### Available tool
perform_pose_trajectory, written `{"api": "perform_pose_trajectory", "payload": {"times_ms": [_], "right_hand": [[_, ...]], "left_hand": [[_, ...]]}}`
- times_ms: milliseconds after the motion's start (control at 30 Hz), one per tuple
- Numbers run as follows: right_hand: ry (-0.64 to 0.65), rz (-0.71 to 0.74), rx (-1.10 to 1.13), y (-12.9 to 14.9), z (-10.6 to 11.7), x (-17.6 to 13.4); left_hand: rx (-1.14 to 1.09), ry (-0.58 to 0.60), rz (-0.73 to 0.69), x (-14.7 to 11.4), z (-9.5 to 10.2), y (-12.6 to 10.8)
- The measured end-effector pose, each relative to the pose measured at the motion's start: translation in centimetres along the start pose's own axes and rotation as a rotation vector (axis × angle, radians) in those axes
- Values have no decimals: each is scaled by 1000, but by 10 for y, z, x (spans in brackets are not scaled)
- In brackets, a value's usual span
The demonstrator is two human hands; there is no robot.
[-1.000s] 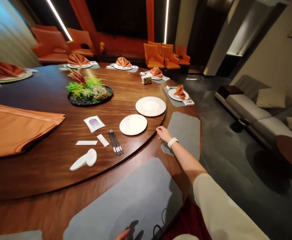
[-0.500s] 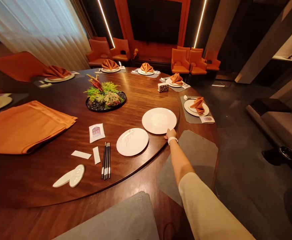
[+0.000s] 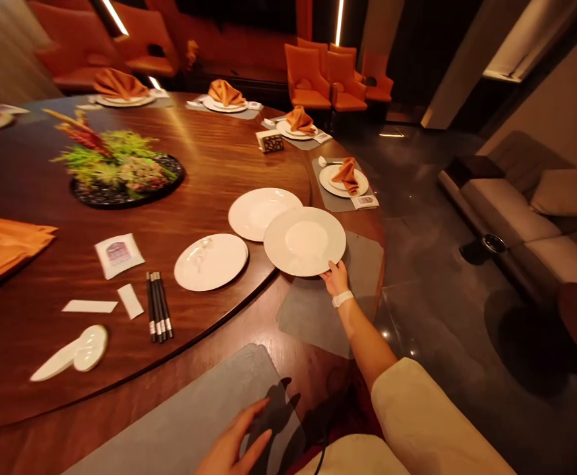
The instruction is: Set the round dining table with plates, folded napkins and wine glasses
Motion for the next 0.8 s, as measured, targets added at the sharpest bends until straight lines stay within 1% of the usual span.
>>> {"api": "perform_pose_trajectory", "payload": {"times_ms": [67, 133, 200, 267, 333, 433, 633, 800], "right_hand": [[-31, 15, 33, 6, 46, -27], [-79, 19, 30, 9, 85, -52], [-133, 9, 8, 10, 114, -71], [-178, -12, -3, 8, 133, -85], [-201, -24, 5, 5, 143, -93], [-211, -27, 27, 0, 150, -98], [-212, -30, 27, 0, 150, -91], [-238, -50, 7, -3, 148, -87]], "left_hand": [[39, 38, -45, 7, -2, -8], [72, 84, -91, 12, -8, -12], [92, 133, -129, 16, -15, -15], [108, 175, -156, 17, -21, -17], [119, 202, -173, 16, -25, -18], [133, 221, -171, 11, -26, -17], [171, 221, -131, 0, -23, -14], [180, 240, -143, -1, -23, -18]]}}
Point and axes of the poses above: each hand's wrist, its own x-axis towards the middle knuckle, its own z-axis out of the back of the hand, y = z × x, the point moved 2 cm from there along x, towards the middle knuckle, and after that the axes turned 1 degree about x, right-handed, at the moved point
